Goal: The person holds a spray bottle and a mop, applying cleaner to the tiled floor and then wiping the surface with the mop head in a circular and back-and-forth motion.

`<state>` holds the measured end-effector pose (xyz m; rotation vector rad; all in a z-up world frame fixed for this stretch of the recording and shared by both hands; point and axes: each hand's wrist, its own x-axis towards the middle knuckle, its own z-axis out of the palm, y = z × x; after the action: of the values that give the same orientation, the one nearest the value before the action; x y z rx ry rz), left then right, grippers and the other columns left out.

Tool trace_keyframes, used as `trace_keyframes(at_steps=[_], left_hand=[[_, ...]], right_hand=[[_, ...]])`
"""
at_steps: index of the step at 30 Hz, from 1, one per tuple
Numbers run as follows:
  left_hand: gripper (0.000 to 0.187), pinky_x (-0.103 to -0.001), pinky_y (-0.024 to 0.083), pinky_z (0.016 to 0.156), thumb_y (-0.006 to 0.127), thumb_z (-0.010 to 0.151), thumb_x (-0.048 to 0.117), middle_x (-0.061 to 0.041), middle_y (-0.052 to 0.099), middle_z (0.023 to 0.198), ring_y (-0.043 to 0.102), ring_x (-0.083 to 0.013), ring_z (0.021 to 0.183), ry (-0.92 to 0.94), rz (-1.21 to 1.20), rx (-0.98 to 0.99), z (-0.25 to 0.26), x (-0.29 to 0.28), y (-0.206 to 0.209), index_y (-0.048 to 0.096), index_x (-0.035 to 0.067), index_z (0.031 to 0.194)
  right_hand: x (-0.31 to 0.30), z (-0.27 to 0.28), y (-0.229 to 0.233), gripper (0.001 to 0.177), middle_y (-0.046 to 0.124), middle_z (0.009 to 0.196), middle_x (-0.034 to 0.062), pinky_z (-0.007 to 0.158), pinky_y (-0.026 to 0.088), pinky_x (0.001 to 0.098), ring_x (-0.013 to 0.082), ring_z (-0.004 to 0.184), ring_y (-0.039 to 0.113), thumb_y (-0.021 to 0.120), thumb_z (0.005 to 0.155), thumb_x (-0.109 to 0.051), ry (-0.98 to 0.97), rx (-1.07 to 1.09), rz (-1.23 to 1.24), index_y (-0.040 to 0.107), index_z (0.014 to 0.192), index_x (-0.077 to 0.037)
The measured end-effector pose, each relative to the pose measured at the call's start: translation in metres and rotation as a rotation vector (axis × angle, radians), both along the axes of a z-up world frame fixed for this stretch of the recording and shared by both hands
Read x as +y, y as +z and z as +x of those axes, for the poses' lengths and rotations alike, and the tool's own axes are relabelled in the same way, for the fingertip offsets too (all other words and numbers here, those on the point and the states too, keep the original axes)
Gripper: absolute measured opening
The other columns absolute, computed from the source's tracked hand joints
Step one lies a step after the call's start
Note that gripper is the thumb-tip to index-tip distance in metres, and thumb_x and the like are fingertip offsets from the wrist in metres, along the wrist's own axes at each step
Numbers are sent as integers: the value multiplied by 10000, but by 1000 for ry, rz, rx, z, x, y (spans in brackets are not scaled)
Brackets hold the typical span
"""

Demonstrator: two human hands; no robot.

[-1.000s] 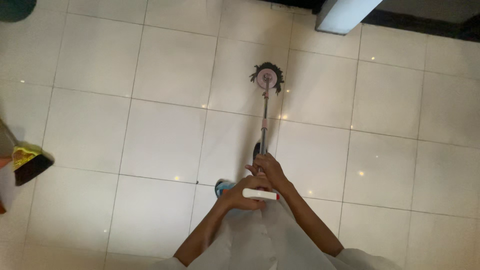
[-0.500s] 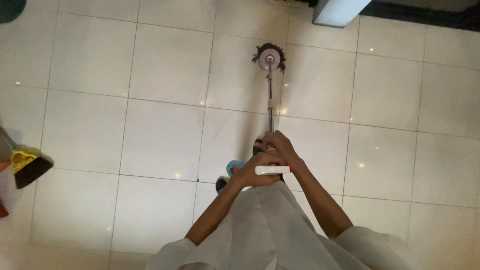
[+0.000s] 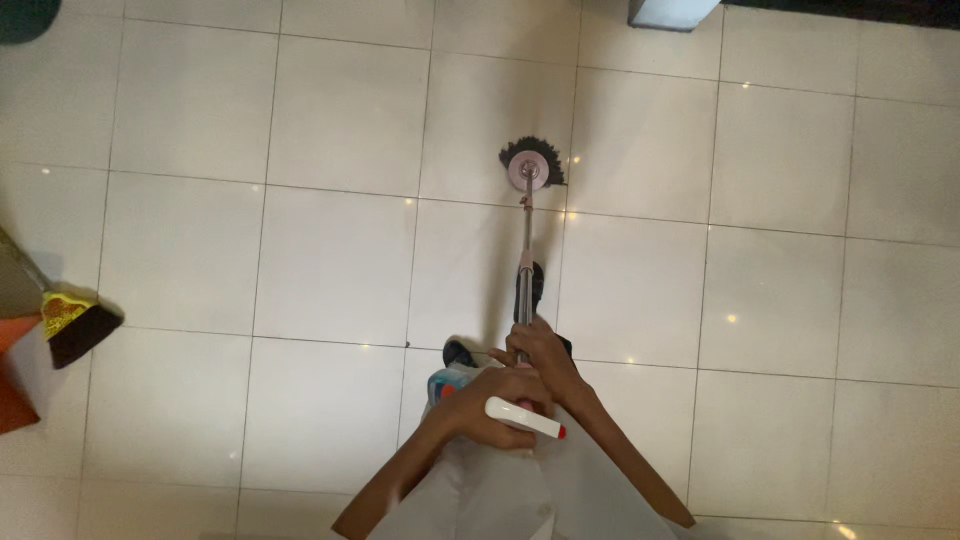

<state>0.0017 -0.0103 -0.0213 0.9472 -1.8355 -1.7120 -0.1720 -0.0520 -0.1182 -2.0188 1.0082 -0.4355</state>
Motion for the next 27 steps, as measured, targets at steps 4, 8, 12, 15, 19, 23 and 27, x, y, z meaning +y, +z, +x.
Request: trace_keyframes(at_steps=[4,8,12,15,19,23,27], left_hand=[[293,-346,512,717,793,687,184,-39,679,906,666,-202,824,55,6,3,-8,-20,-20,729,109,963],[331,-335,511,725,794,692,139,-38,666,924,654,-194,811,151,-22,48,-16,-64,-46,710,92,1008],[373,-328,503,723,784,692,100,-49,652,895,619,-182,794,228,-39,118,-25,-136,-76,688,72,1051],[411,-312,526,722,758,686,99,-30,666,922,631,-155,806,278,57,146,-41,-183,-91,664,69,1085],[366,-323,509,723,734,727,61,-52,648,900,616,-181,818,345,-130,156,-53,-201,-94,694,33,1090],[320,-327,504,692,726,748,74,-59,660,863,624,-179,778,263,-23,122,-56,-168,-76,704,47,1066],[299,-338,508,686,744,738,122,-69,690,850,648,-197,754,175,-9,70,-46,-112,-38,705,51,1026]], right_hand=[[-30,-5,-22,208,548,747,56,664,433,387,262,730,488,761,747,-68,-1,19,17,556,713,-75],[-86,-10,-39,222,556,734,40,696,453,364,232,726,513,743,819,-129,-178,-234,343,558,707,-81],[-164,-15,-59,300,545,711,19,714,476,330,160,715,493,767,856,-162,-225,-226,371,532,705,-53],[-211,-27,-83,341,469,743,22,796,546,293,127,683,432,739,900,-138,-112,-274,222,467,718,-43],[-240,-39,-89,408,399,784,33,960,599,344,160,694,384,744,966,-143,-40,-557,446,397,770,-55],[-199,-34,-48,418,517,659,63,595,389,360,200,638,459,815,868,-210,-124,-46,60,477,688,-43],[-135,-25,-10,412,490,661,78,598,376,378,218,649,440,825,843,-193,-145,-64,47,475,678,-51]])
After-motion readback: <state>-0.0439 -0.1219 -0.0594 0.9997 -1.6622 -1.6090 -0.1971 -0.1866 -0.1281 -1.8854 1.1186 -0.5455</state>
